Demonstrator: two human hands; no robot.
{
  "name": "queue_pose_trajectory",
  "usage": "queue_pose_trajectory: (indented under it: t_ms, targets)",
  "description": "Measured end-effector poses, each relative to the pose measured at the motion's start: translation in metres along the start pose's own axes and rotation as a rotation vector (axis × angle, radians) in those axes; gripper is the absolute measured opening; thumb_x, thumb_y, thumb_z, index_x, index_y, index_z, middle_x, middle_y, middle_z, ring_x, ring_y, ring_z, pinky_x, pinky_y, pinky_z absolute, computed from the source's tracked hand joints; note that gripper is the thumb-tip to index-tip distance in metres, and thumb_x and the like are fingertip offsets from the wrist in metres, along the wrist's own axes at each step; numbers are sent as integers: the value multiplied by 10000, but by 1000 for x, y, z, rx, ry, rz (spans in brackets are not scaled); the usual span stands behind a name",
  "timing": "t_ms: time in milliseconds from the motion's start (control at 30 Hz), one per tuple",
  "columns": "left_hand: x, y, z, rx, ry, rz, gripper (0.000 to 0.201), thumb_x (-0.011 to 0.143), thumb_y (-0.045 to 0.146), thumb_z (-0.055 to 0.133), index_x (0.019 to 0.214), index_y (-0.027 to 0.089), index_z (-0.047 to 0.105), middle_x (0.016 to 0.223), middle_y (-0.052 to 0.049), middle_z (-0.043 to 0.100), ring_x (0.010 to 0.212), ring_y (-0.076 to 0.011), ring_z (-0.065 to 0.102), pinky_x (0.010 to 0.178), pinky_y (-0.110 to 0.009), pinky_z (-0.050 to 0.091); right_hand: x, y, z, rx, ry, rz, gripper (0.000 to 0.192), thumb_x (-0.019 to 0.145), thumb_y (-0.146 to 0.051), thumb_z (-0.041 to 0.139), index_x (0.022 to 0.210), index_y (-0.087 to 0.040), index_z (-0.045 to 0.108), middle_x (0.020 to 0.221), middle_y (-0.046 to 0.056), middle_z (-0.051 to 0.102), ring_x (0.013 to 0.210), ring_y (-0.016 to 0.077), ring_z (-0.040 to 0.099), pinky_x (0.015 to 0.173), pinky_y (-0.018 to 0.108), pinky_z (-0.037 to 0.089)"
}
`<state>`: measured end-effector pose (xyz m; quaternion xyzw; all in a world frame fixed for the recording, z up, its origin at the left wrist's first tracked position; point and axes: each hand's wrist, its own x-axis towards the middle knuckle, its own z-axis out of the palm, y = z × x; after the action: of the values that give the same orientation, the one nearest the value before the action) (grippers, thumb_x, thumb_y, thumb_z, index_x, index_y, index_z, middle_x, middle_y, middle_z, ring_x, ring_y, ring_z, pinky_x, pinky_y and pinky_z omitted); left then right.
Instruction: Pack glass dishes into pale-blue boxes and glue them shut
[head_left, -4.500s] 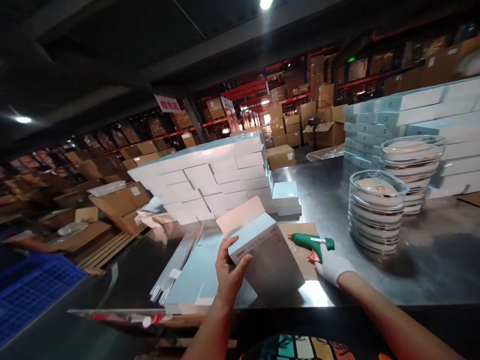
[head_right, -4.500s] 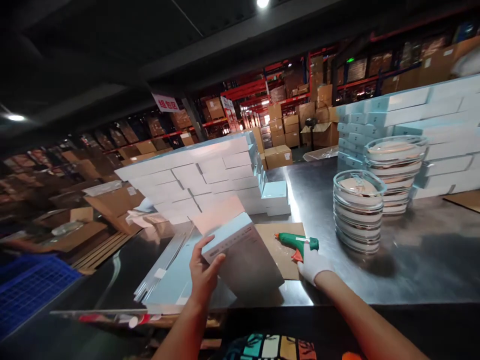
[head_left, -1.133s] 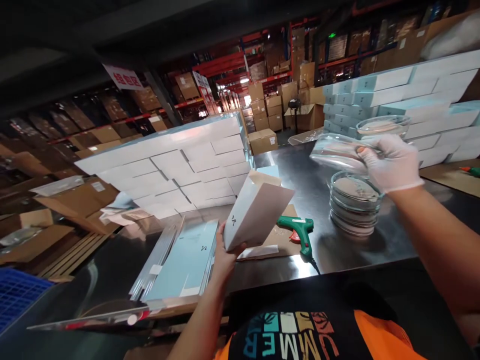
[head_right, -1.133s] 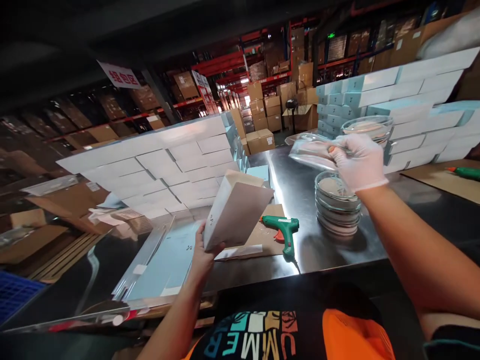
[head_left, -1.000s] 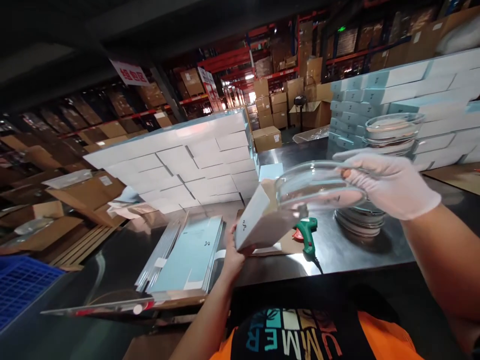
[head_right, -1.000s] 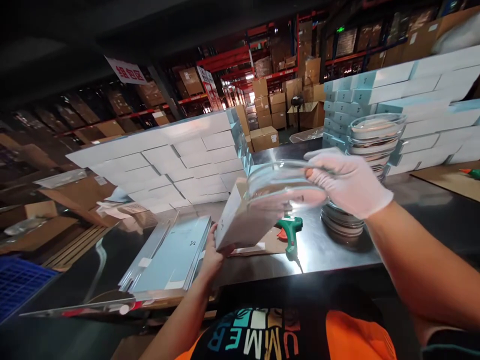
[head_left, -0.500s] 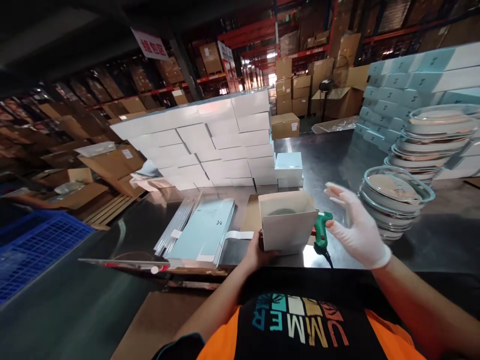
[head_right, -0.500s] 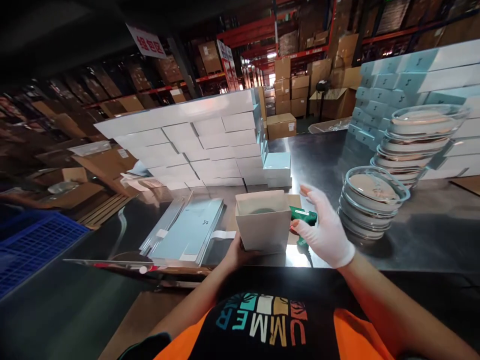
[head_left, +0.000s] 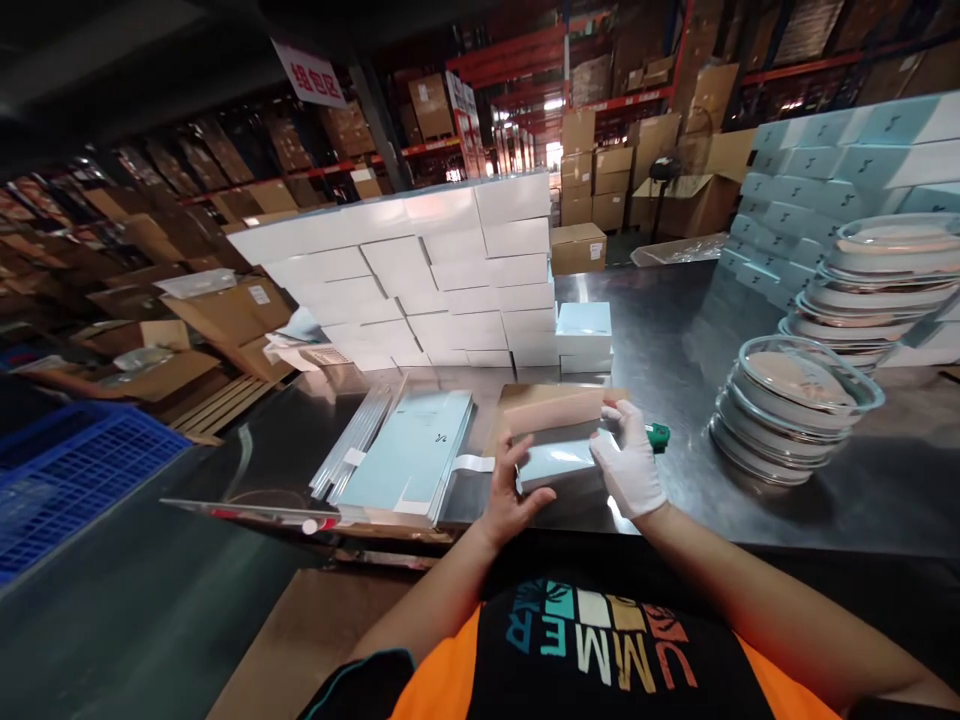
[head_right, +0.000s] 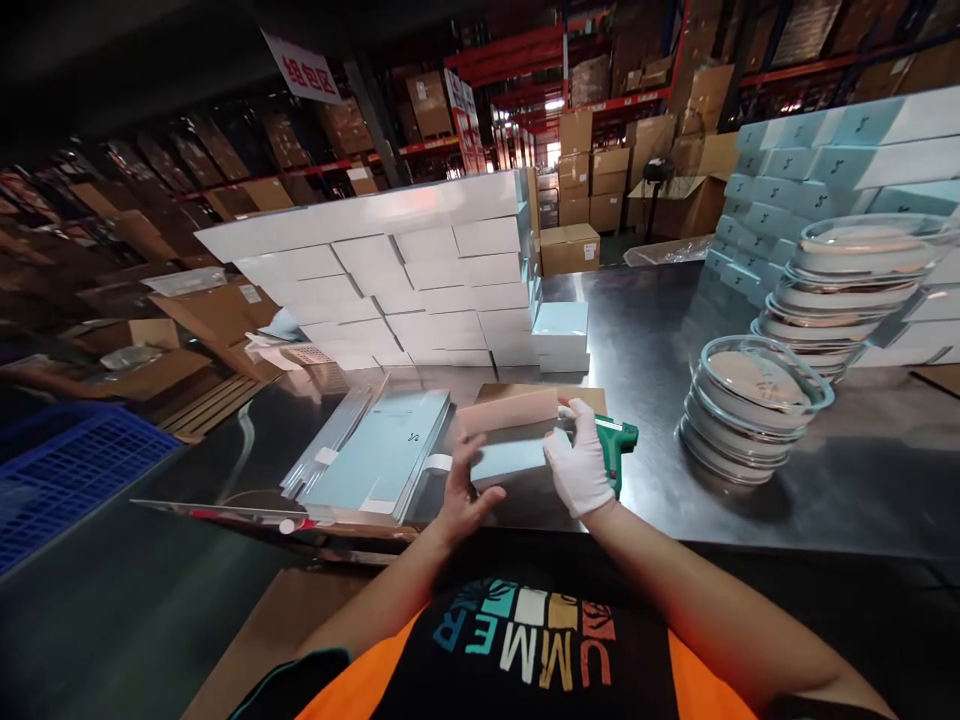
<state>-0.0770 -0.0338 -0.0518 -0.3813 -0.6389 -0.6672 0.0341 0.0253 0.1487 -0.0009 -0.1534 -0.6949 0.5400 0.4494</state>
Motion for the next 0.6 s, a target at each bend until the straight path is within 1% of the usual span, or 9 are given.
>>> queue_pose_trajectory:
  t_ms: [67,133,167,233,267,333,467,533,600]
  targets:
    - [-1,-3,-8,63,-84,-7,751,686,781,907,1206,258,769,1235,-151,744,1406,-405,580,1263,-602,393,8,3,-16,-63,-78,-66,489,957,-434,639,1412,-260,598,1302,111,765,1121,240,752,946,393,632]
    - [3,-1,-17,81,-56,-11,697,686,774,912,1146,263,799,1128,-124,778,1336,-395,629,1273,-609,376,18,6,-38,-307,-187,-86,424,1003,-492,577,1322,-226,665,1281,146,764,1129,277,745,940,426,619]
    - [6,1,-20,79,-8,-17,699,689,789,901,1136,260,804,1117,-118,784,1315,-388,645,1271,-597,379,23,7,-48,-500,-252,-39,409,999,-511,581,1245,-207,702,1252,169,766,1125,309,742,946,458,608]
    - [13,9,-26,75,97,-40,711,694,829,871,1104,251,808,1109,-110,786,1293,-378,658,1250,-566,399,31,12,-66,-879,-373,151,387,927,-492,682,1135,-170,738,1168,219,770,1064,381,751,929,524,589]
    - [17,13,-27,69,139,-54,717,700,843,855,1092,245,807,1113,-109,785,1277,-372,664,1226,-548,421,34,16,-71,-1003,-410,259,394,879,-456,736,1129,-151,740,1114,236,773,998,402,759,896,542,587]
    - [23,22,-29,41,192,-80,727,725,857,825,1094,232,800,1121,-108,782,1219,-355,684,1142,-501,482,37,23,-78,-1091,-445,402,462,813,-379,791,1196,-130,724,1022,235,783,871,400,768,816,530,596]
    - [28,38,-30,-35,214,-124,705,781,836,795,1127,223,776,1106,-93,781,1080,-307,718,976,-414,552,35,32,-86,-889,-329,422,513,784,-323,752,1277,-198,681,921,115,797,789,319,766,719,425,619]
    - [29,44,-31,-60,219,-145,694,780,819,810,1127,220,771,1104,-91,784,1072,-302,719,960,-401,556,28,31,-89,-786,-212,396,578,794,-352,711,1347,-199,637,964,98,799,868,323,779,776,433,639]
    - [29,49,-30,-83,205,-165,689,774,802,830,1130,216,772,1103,-91,787,1063,-301,723,948,-396,561,19,24,-91,-737,-65,282,680,811,-411,691,1443,-192,570,1105,137,793,1023,362,776,909,493,639]
